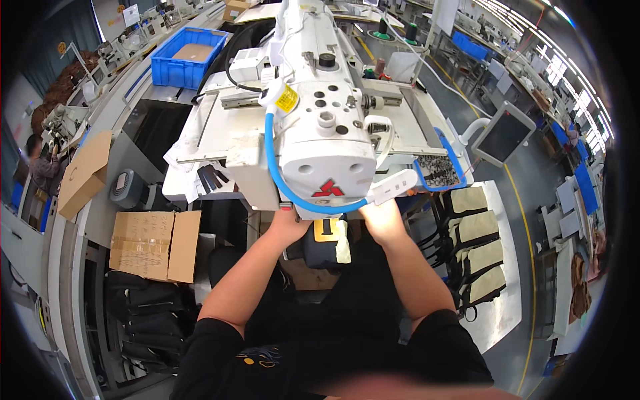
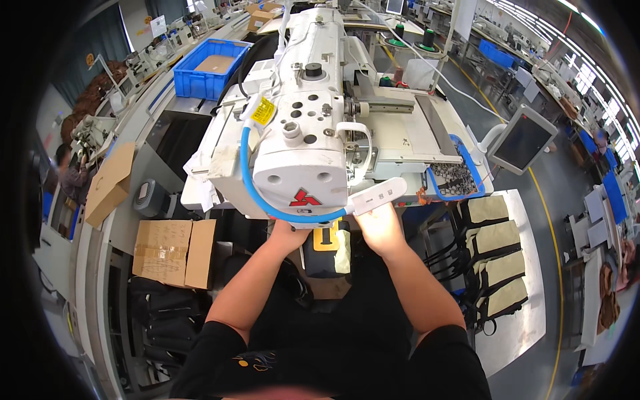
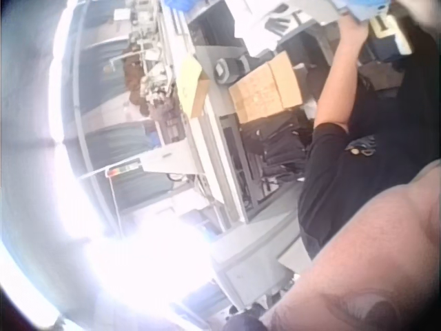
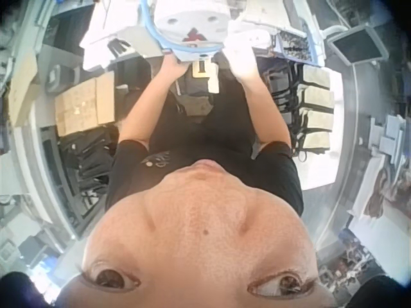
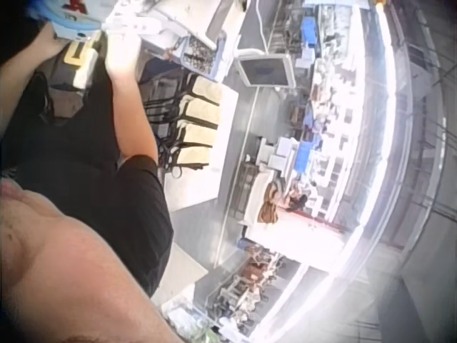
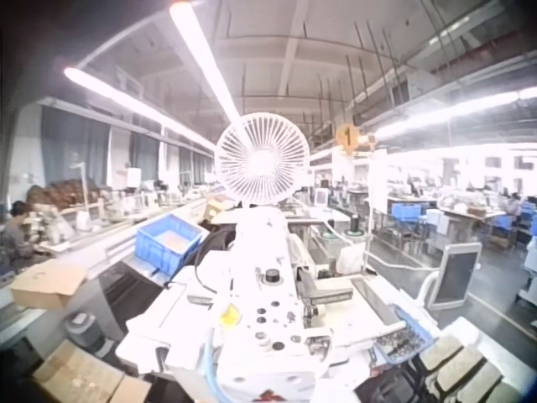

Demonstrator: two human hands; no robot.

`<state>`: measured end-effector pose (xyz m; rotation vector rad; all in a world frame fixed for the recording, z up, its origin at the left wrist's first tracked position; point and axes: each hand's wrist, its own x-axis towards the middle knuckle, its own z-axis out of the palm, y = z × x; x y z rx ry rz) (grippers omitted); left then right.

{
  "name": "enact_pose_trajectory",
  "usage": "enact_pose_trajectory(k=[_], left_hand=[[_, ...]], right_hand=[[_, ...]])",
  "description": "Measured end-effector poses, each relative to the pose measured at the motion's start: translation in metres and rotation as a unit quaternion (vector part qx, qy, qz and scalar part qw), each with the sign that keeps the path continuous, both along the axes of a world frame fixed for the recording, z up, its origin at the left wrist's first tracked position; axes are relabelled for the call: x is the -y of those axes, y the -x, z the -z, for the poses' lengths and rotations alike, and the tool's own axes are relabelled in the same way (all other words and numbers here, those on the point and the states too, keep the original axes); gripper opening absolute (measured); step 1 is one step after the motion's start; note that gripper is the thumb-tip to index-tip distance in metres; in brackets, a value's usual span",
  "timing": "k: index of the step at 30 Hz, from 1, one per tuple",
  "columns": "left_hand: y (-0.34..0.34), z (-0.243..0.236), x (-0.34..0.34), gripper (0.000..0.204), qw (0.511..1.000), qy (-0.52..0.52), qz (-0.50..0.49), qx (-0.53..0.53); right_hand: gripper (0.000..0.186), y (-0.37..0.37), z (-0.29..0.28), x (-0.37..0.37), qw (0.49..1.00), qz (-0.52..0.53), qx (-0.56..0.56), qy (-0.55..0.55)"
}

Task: The person assembles components of a black fabric bag, including a zipper and fabric strap, using an industrial sewing machine.

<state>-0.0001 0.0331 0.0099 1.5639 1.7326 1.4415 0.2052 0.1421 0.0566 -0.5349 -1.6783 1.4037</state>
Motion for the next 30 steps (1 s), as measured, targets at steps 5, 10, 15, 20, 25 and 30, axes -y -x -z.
enact_pose_trajectory(k=[5,10,15,20,25,30], left_hand=[[-0.008,-0.021,0.004,0.031,0.999,-0.003,-0.02,0.045],[-0.014,-0.032,0.005,0.031,0.999,0.007,-0.019,0.04],[-0.013,-0.016,0.007,0.033,0.997,0.032,-0.007,0.075],[-0.012,-0.008,0.004,0.045,0.996,-0.085,-0.028,0.025],[-0.011,-0.02,0.008,0.025,0.987,0.005,-0.004,0.16],[-0.009,0.007,0.003,0.021,0.968,-0.042,-0.022,0.246]], right_hand=[[0.028,0.032,-0.024,0.012,0.984,-0.006,0.093,-0.155],[0.025,0.031,-0.019,0.013,0.971,0.012,0.112,-0.209],[0.021,0.024,-0.016,0.015,0.956,0.028,0.17,-0.239],[0.027,0.025,-0.021,0.014,0.926,0.058,0.177,-0.33],[0.024,0.015,-0.026,0.007,0.931,0.016,0.201,-0.305],[0.022,0.009,-0.037,0.012,0.941,-0.056,0.205,-0.264]])
